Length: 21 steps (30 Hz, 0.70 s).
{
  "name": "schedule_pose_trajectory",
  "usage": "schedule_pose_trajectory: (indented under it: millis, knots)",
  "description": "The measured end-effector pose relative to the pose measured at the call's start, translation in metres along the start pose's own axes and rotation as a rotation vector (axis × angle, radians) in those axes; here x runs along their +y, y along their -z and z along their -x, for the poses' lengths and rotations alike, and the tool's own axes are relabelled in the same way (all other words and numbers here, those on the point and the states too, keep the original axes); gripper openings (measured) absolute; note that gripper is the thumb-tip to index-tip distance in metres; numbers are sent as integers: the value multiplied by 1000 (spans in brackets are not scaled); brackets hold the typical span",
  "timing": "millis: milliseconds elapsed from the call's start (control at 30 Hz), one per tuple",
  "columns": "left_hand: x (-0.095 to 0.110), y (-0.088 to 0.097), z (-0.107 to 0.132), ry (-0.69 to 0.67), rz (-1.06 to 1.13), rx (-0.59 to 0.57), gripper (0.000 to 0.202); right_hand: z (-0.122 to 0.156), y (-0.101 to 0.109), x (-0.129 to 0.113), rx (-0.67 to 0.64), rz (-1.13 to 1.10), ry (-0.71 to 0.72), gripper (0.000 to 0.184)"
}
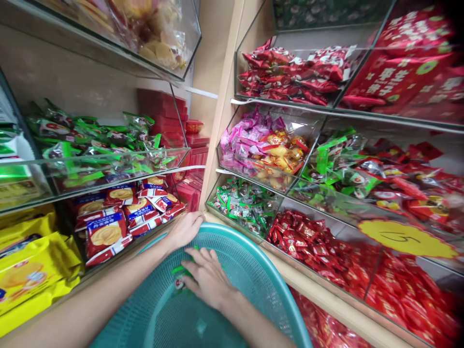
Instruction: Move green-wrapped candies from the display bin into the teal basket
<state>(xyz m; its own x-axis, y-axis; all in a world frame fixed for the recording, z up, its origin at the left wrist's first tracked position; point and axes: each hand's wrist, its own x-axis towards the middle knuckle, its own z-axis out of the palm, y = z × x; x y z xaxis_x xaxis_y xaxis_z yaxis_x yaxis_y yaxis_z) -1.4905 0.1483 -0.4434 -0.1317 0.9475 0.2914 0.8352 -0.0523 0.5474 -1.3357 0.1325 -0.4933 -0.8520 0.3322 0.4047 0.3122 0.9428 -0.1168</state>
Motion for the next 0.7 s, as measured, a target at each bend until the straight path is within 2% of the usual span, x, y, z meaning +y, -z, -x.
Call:
schedule_pose_trajectory:
  millis: [67,167,267,400,633,700]
  knots:
    - [-1,0,0,2,-5,-11,36,-4,16,6,99,28,-60,23]
    - [-1,0,0,0,-9,-20,37,-6,39,23,325,129,-208,23]
    - [1,0,0,3,-19,-14,37,0,53,44,487,265,-347,21]
    - [3,-1,0,-2,-43,-11,35,8,57,62,526,346,-449,23]
    - [3,0,1,-19,-47,-13,35,10,59,73,556,278,-462,27]
    - [2,0,1,-16,-44,-11,35,9,63,72,602,238,-448,27]
